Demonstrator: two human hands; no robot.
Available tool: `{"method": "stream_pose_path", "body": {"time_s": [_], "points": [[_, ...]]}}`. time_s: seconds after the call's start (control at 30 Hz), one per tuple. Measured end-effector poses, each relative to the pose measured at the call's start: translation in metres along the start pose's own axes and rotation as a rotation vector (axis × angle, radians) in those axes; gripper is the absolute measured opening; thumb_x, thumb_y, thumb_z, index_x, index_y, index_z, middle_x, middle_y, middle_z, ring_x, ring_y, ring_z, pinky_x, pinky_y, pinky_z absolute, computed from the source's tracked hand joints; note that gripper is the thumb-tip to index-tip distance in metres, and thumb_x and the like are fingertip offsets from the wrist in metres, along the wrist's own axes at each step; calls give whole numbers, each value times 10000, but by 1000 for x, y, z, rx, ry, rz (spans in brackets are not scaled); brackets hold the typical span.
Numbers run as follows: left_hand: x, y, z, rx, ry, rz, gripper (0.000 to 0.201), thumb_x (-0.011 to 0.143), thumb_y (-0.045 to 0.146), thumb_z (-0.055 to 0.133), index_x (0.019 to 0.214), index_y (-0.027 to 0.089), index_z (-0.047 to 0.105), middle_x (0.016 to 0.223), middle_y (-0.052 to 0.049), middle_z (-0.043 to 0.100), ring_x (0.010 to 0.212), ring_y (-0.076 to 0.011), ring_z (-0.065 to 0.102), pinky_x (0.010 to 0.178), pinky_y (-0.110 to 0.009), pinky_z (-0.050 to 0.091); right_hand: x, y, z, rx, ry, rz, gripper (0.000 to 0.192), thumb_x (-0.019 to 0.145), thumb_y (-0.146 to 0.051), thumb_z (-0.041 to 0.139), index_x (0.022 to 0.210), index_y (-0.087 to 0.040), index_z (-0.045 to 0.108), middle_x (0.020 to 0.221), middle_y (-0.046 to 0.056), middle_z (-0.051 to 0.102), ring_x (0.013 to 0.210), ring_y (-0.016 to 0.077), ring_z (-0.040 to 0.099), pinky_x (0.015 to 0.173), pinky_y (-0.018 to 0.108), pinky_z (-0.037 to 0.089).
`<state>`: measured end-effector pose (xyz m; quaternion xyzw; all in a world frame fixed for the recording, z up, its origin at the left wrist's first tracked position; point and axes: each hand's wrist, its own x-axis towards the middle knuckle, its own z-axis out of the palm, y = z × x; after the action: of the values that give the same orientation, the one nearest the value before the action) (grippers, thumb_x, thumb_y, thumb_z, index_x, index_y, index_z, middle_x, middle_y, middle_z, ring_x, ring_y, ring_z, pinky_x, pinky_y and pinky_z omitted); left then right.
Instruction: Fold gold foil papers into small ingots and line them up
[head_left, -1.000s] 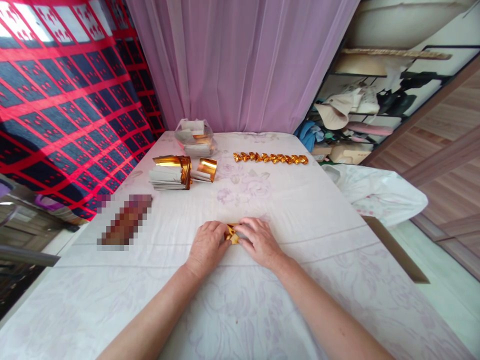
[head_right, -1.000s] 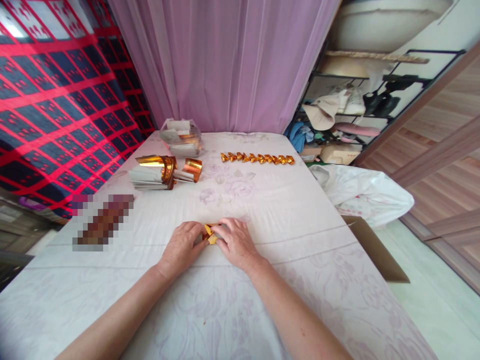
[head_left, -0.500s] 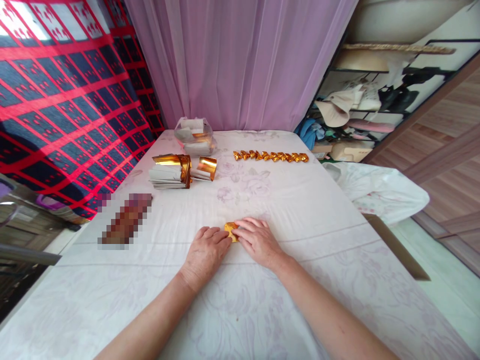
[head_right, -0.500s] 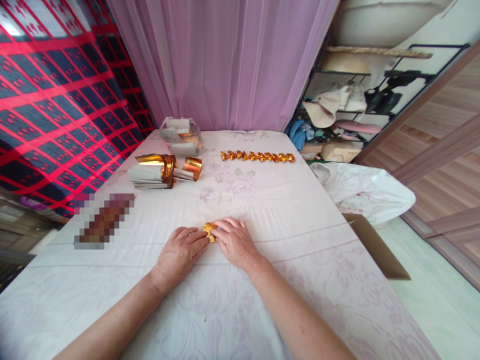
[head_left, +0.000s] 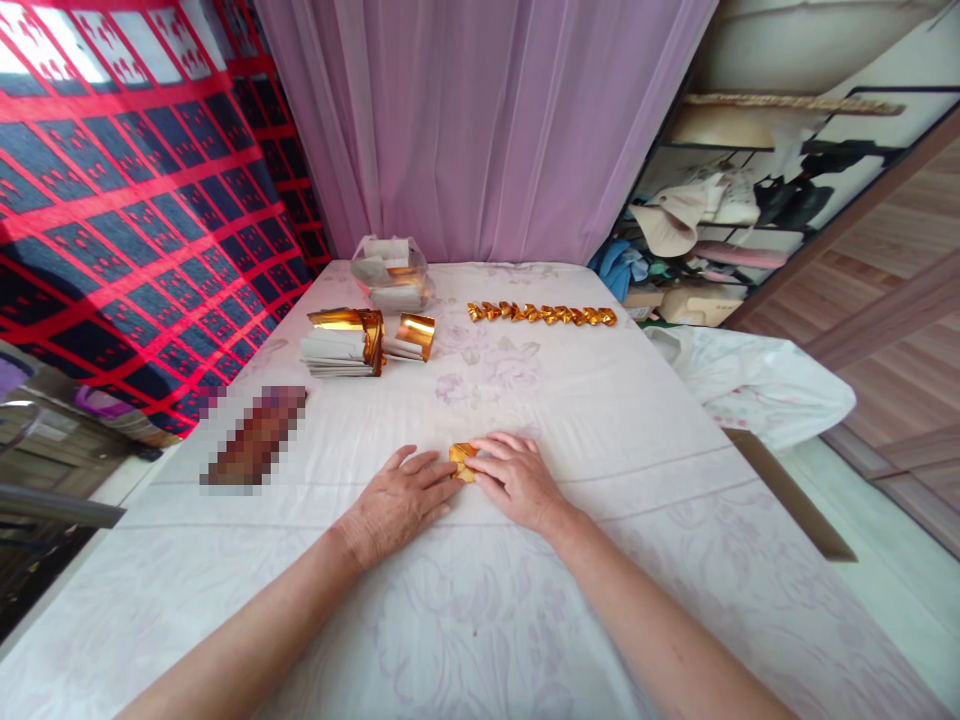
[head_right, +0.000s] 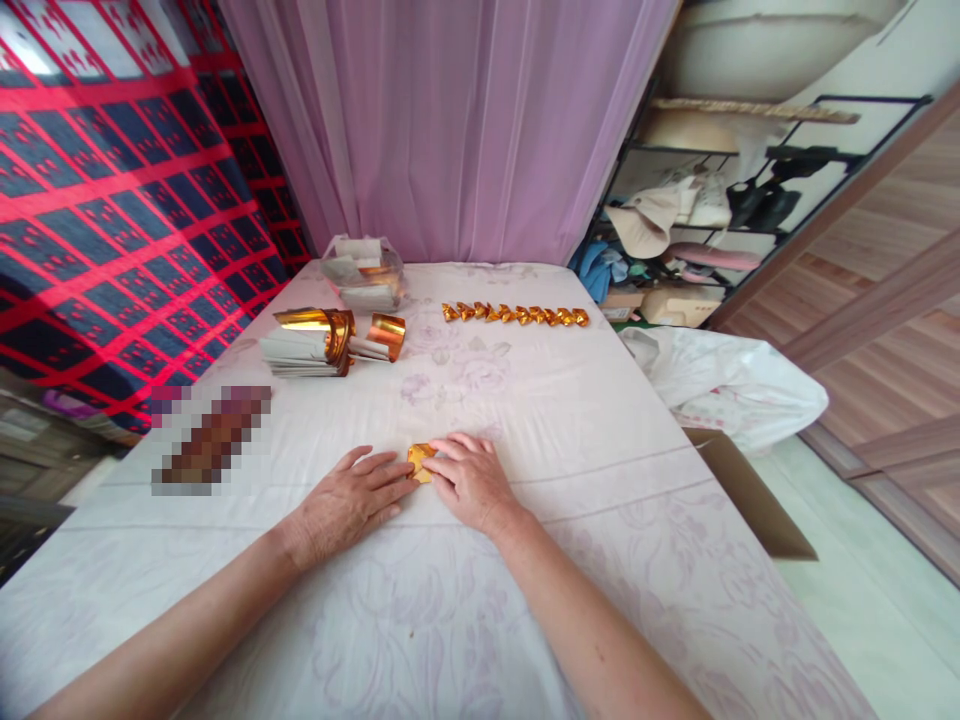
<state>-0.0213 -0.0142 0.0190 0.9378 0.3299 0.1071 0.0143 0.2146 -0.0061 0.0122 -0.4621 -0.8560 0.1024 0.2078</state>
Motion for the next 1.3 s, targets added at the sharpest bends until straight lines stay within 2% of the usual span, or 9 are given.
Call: {"method": "stream_pose_path", "body": {"time_s": [0.1, 0.3, 0.53, 0.77, 0.97, 1.13, 1.3], "points": [[1, 2, 1, 55, -14, 2, 338, 963, 388, 530, 1290, 314, 578, 1323, 14, 628, 1242, -235, 523, 1119, -441, 243, 3, -4, 4, 7, 35, 40, 161, 884, -318, 655, 1026, -309, 730, 1251, 3, 664, 1188, 248, 513, 954, 429, 349], [0, -5, 3, 96, -43, 39, 344, 987, 413, 477, 1306, 321, 568, 1327, 17, 627, 1271, -208, 501, 1137, -412, 220, 6, -5, 9, 33, 41, 96, 185, 829, -257, 704, 1005, -306, 731, 1224, 1, 676, 1170, 255, 528, 944, 439, 360], [3, -9, 0, 98, -88, 80, 342, 995, 393, 461, 1312, 300, 552, 1339, 6, 621, 1301, -202, 479, 1150, -400, 194, 4, 6, 4, 98, -47, 56, 299, 848, -163, 630, 1100, -307, 703, 1301, 13, 635, 1222, 269, 502, 949, 480, 372], [2, -4, -4, 113, -97, 79, 272, 988, 364, 484, 1200, 219, 572, 1370, -35, 594, 1299, -246, 481, 1134, -446, 231, -1, 10, 6, 197, 31, 43, 357, 771, -74, 604, 1083, -245, 613, 1261, 45, 648, 1221, 242, 512, 997, 448, 373], [-2, -7, -2, 122, -107, 71, 375, 987, 377, 477, 1313, 193, 497, 1373, -74, 588, 1313, -266, 475, 1128, -464, 244, -3, 3, 1, 112, -3, -15, 435, 824, -96, 567, 1238, -229, 558, 1292, 59, 632, 1252, 240, 486, 1010, 435, 357], [4, -3, -7, 119, -84, 44, 338, 978, 402, 490, 1262, 231, 558, 1370, -26, 596, 1359, -259, 422, 1141, -446, 211, -5, -2, 0, 33, -18, 5, 430, 853, -123, 546, 1269, -233, 563, 1315, 62, 624, 1264, 255, 474, 1012, 443, 344], [17, 9, -10, 133, -61, -88, 231, 956, 366, 541, 1111, 225, 639, 1194, -31, 701, 1266, -261, 519, 1097, -451, 264, -11, -7, 0, 17, 9, 20, 411, 857, -156, 543, 1260, -233, 571, 1272, 67, 647, 1202, 246, 524, 991, 417, 363]]}}
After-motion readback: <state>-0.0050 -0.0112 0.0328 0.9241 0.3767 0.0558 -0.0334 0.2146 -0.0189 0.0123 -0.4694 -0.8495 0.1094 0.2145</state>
